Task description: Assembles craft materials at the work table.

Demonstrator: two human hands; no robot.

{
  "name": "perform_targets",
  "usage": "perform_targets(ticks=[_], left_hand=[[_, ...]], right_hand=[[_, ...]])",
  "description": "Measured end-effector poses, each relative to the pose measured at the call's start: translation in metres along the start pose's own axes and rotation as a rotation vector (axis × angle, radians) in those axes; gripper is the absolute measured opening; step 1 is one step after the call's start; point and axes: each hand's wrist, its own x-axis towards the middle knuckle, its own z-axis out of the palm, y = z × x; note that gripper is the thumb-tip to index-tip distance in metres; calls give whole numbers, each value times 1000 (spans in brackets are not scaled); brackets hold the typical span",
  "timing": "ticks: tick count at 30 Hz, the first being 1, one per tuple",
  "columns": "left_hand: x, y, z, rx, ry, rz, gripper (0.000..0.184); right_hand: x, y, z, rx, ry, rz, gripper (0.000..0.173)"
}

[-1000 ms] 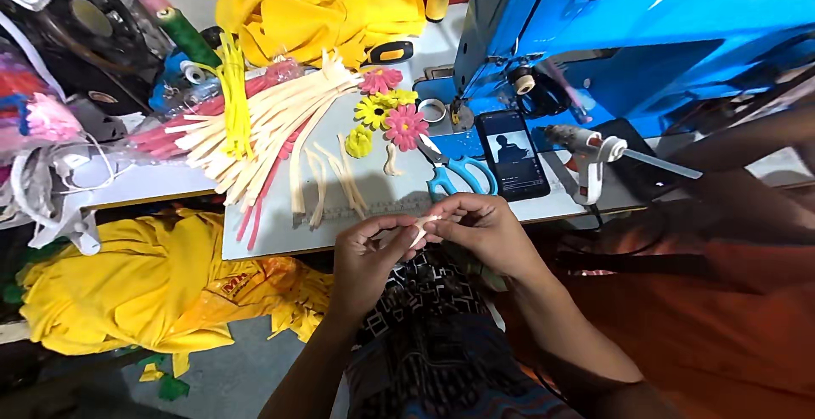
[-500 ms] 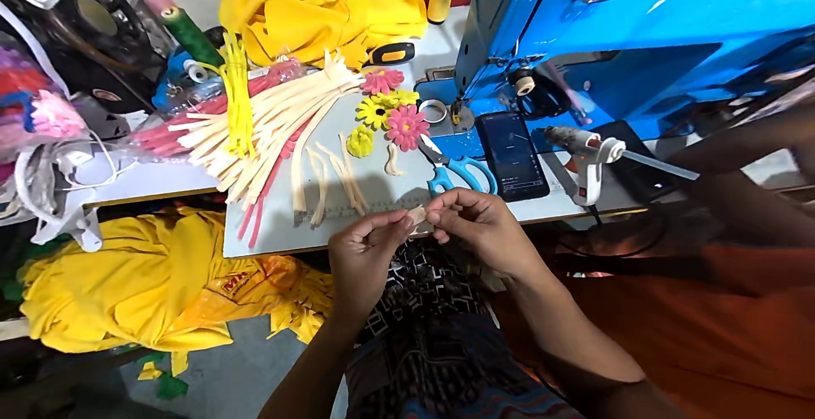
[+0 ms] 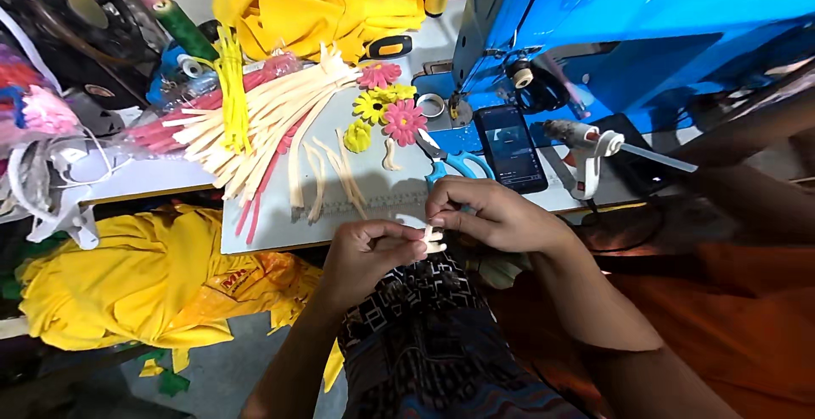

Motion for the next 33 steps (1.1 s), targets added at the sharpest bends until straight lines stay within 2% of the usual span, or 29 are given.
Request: perform_targets(ticks=[2, 4, 8, 12, 15, 18, 21, 28, 31, 33], left_hand=[[0, 0, 2, -189, 5, -26, 11], [1, 0, 8, -349, 95, -67, 15], [5, 0, 18, -462, 276, -68, 20], [4, -1, 22, -429, 305, -56, 20], [6, -1, 22, -412, 336, -51, 20], [7, -8, 24, -290, 390, 38, 17], [8, -15, 25, -168, 418, 125, 16], [7, -16, 24, -104, 410, 93, 15], [7, -15, 24, 22, 395, 136, 14], [7, -14, 23, 86, 358, 146, 14]], right_hand=[[1, 9, 9, 254, 31, 31, 12], [0, 17, 26, 402, 126, 82, 8], [-2, 21, 54, 375, 338, 65, 8], [-2, 25, 52, 175, 377, -131, 16], [-2, 23, 43, 8, 398, -162, 14], [-2, 17, 46, -69, 430, -114, 13], [-5, 14, 47, -38, 426, -54, 14], [-9, 15, 42, -92, 381, -38, 15], [-9, 15, 43, 10, 360, 25, 15], [-10, 14, 43, 164, 310, 141, 12]])
